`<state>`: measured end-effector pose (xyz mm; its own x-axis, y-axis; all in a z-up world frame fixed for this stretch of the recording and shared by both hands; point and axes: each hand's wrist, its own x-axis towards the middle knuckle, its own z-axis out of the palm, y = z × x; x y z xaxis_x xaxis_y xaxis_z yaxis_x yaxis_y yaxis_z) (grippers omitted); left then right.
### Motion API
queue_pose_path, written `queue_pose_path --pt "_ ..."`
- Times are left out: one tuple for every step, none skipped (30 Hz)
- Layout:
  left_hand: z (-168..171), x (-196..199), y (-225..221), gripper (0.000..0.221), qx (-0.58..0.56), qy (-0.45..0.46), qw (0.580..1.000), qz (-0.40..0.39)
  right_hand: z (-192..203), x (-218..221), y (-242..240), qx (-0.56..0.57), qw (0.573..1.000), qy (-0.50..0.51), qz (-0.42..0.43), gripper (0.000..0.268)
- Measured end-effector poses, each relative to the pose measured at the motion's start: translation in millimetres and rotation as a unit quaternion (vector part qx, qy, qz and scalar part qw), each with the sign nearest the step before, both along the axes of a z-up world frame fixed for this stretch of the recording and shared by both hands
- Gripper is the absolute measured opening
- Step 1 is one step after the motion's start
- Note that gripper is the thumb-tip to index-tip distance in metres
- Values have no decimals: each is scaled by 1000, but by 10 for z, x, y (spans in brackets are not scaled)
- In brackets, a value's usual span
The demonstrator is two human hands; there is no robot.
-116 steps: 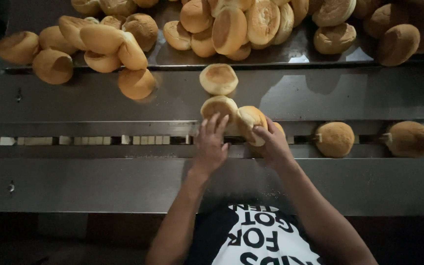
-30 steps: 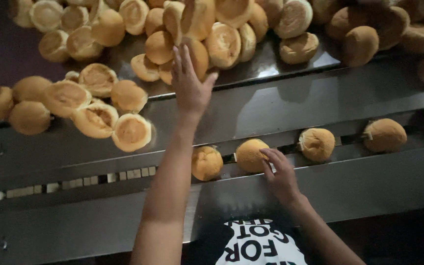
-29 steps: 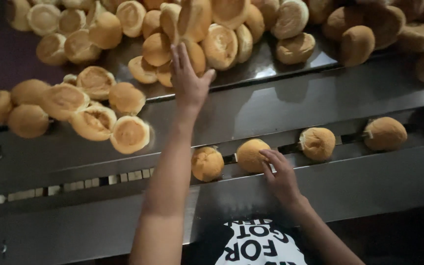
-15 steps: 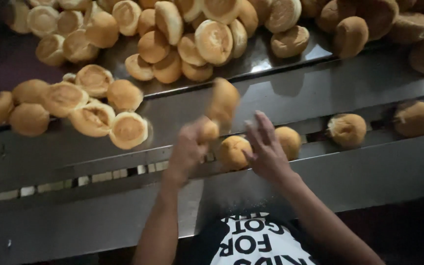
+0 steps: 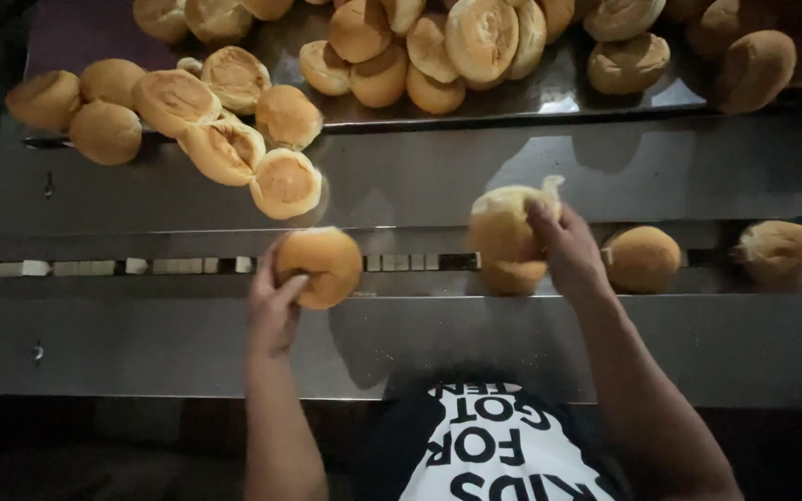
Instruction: Sorting and placing burger buns onto a conveyor belt in a bakery production line.
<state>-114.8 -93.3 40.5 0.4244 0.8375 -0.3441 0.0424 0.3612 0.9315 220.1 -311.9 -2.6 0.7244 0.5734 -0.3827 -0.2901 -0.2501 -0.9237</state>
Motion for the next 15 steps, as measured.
queue_pose_path --pt "-59 -42 26 66 0 0 1000 0 222 -134 101 0 1000 0 0 45" --pt "-127 -79 33 66 36 25 999 10 442 -266 179 -53 996 73 4 49" --pt "-194 -115 38 66 72 50 996 21 662 -397 258 -105 984 145 9 56" --pt "-325 -110 32 66 73 49 996 20 592 -471 274 -105 984 144 8 56" --pt "-455 -104 27 59 186 211 960 5 523 -545 292 -129 988 61 62 61" --pt "-582 -93 28 53 292 363 885 -8 454 -610 321 -151 981 -24 117 67" --pt "-526 2 -8 53 294 362 885 -7 176 -602 284 -149 982 -25 117 67" --pt "-481 74 -80 46 306 382 871 -48 -105 -611 218 -123 955 -208 171 65" --pt "-439 143 -149 40 319 400 855 -89 -389 -624 152 -91 893 -382 220 69" --pt "-385 197 -181 40 316 399 856 -89 -441 -656 122 -93 892 -383 222 69" --pt "-326 249 -212 40 315 419 845 -109 -490 -689 92 -126 880 -380 255 69" --pt "-251 293 -222 40 314 439 832 -129 -538 -730 84 -156 867 -375 287 70" --pt "-234 336 -208 40 314 440 832 -128 -492 -759 60 -156 867 -376 288 70" --pt "-218 385 -187 40 342 398 849 -58 -452 -781 44 -206 870 -351 277 65" --pt "-202 435 -168 41 369 353 860 12 -412 -801 26 -255 871 -326 264 60"
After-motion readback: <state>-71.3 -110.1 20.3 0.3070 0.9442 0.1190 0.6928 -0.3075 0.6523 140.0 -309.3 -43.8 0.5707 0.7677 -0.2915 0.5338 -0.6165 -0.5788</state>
